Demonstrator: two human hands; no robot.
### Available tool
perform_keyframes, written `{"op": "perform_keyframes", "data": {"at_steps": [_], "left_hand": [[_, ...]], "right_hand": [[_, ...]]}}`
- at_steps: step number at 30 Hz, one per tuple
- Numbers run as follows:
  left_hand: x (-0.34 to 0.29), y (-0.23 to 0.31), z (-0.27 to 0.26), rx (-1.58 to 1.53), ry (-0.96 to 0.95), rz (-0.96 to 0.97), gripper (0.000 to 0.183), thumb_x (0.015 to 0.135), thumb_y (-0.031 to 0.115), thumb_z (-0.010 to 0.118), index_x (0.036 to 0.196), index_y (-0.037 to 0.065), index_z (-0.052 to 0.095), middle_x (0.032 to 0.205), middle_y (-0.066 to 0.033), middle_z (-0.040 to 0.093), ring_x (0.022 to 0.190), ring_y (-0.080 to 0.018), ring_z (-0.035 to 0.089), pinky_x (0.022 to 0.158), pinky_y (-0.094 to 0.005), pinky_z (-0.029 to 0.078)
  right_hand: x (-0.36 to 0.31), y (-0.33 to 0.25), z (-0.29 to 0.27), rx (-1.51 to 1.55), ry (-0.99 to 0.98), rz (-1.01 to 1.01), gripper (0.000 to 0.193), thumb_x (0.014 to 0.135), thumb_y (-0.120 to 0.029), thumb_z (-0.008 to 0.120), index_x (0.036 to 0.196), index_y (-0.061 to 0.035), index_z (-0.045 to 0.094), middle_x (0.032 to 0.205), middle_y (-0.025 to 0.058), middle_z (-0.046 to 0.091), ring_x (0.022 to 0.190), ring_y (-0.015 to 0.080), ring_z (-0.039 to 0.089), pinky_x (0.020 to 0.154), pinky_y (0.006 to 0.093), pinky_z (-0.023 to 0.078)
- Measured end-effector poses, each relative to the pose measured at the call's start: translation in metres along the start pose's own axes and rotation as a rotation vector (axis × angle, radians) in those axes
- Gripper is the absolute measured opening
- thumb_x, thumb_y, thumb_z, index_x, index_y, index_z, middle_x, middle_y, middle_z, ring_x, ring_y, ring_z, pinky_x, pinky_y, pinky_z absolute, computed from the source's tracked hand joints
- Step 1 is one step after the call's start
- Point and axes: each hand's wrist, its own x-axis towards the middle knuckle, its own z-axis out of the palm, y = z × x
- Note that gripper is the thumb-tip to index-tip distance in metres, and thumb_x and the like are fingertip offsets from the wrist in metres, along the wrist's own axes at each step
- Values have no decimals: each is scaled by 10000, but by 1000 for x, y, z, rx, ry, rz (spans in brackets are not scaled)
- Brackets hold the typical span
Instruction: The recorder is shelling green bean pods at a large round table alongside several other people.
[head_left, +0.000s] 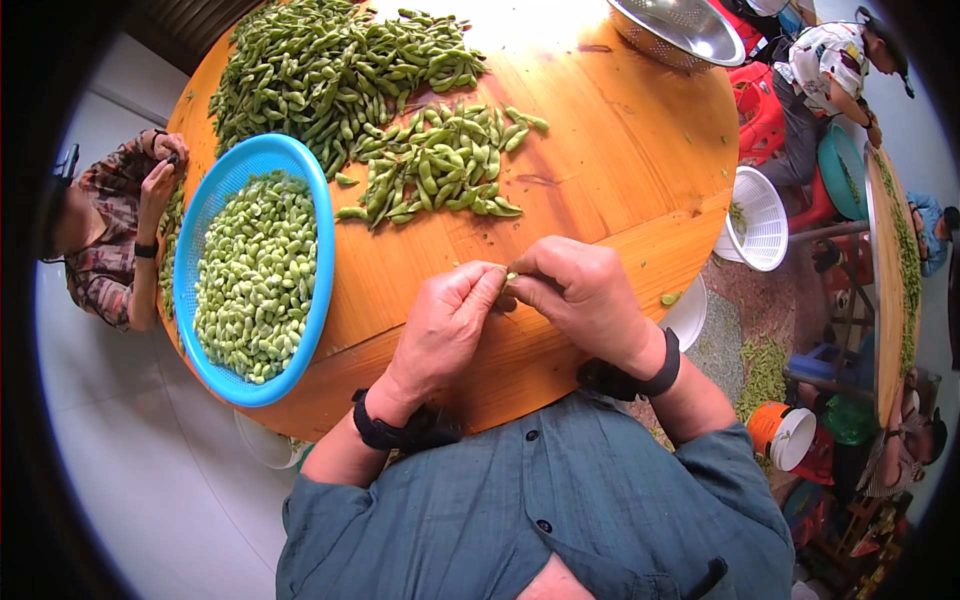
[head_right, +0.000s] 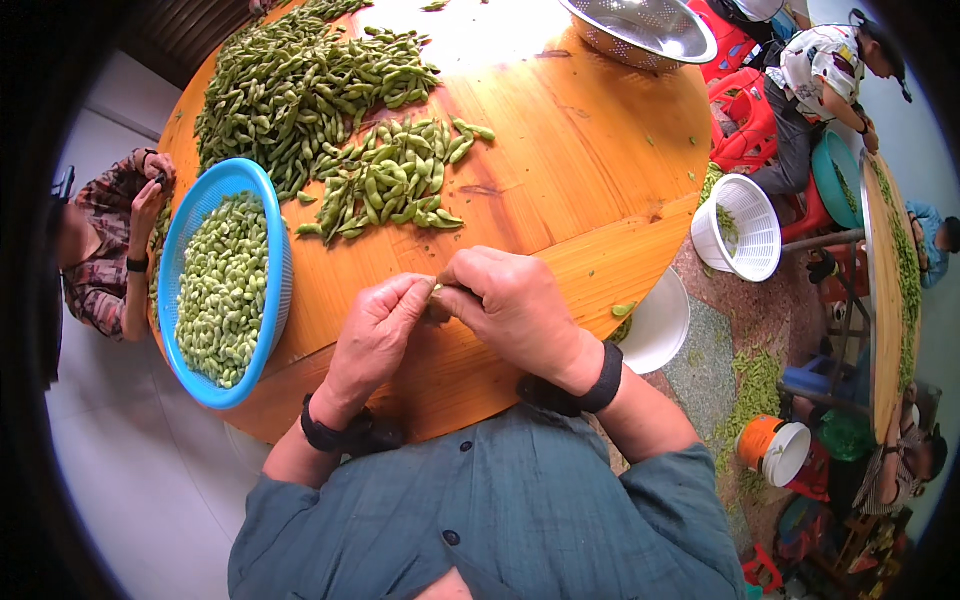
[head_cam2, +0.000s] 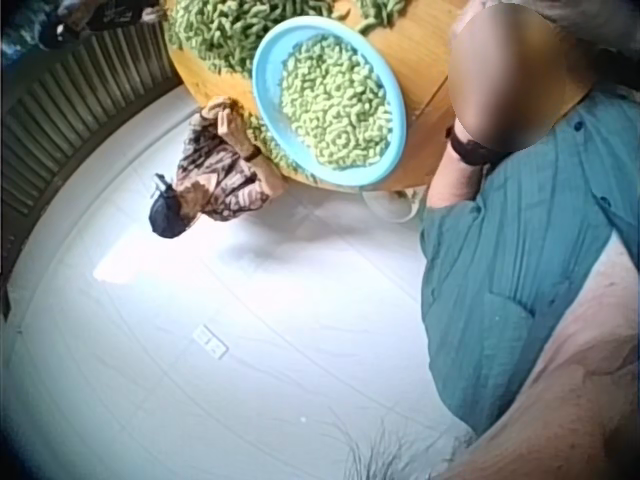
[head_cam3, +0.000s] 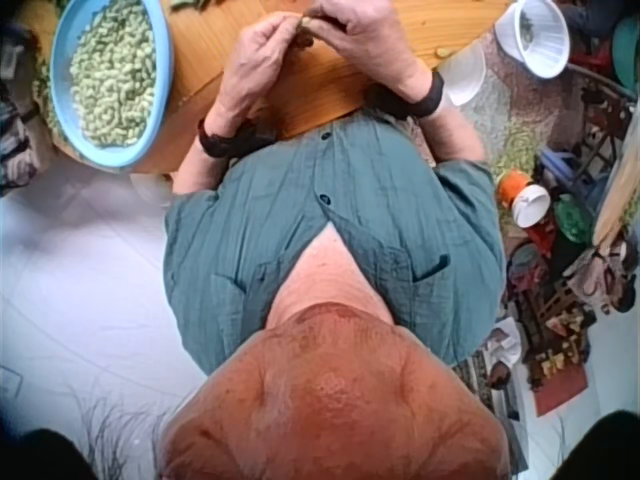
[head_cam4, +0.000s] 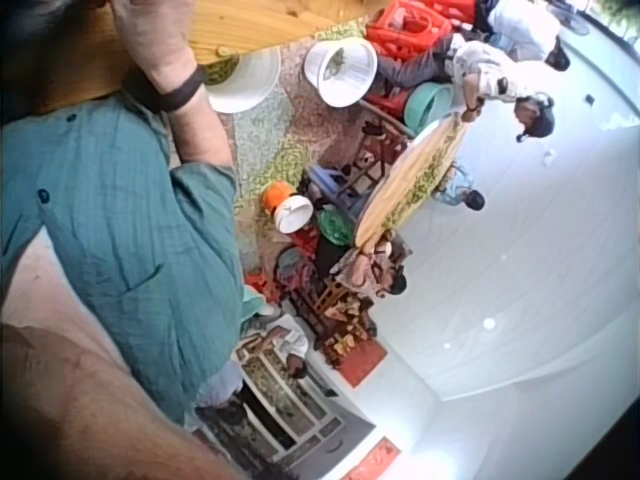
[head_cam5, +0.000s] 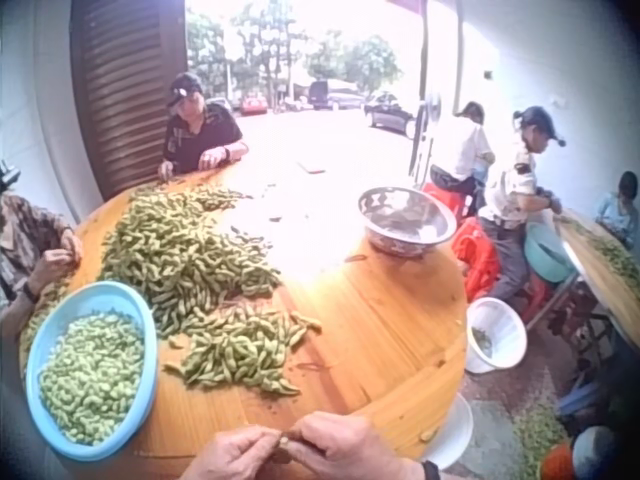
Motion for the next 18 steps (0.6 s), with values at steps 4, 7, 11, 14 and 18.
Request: {"op": "perform_keyframes", "data": {"at_steps": [4, 7, 11, 14, 18], "left_hand": [[1, -5, -3, -294, -102, -182, 372, 1072, 315, 482, 957, 17, 671, 816, -30, 675, 699, -92, 632, 617, -223, 521], [4, -7, -3, -472, -133, -242, 345, 1062, 307, 502, 975, 8, 651, 855, -49, 681, 667, -110, 651, 565, -219, 546], [5, -11, -5, -548, -154, -274, 336, 1054, 317, 517, 999, 14, 651, 853, -54, 680, 667, -113, 652, 574, -222, 554], [6, -12, -6, -561, -125, -282, 290, 1049, 279, 529, 1032, 12, 642, 843, -49, 672, 677, -112, 653, 575, -225, 555], [4, -1, -8, -505, -44, -260, 183, 1014, 197, 593, 1063, 24, 623, 889, -31, 664, 720, -90, 636, 611, -221, 541]], "right_hand": [[0, 1, 1, -57, -45, 20, 158, 823, -91, 728, 781, -23, 591, 727, 145, 605, 671, 343, 628, 583, 414, 501], [-2, 2, 4, -85, -40, 13, 166, 824, -95, 724, 773, -24, 582, 721, 150, 596, 666, 353, 622, 576, 424, 495], [-1, 0, 3, -78, -35, 11, 132, 841, -77, 705, 794, -17, 597, 729, 146, 617, 661, 325, 640, 574, 401, 501], [-4, 0, 4, 228, -11, 218, 68, 869, -47, 672, 843, -5, 626, 736, 115, 648, 654, 238, 663, 573, 364, 506], [-6, 3, -1, 490, -9, 482, 34, 881, -31, 640, 890, 1, 644, 748, 15, 619, 673, 72, 566, 593, 264, 470]]}}
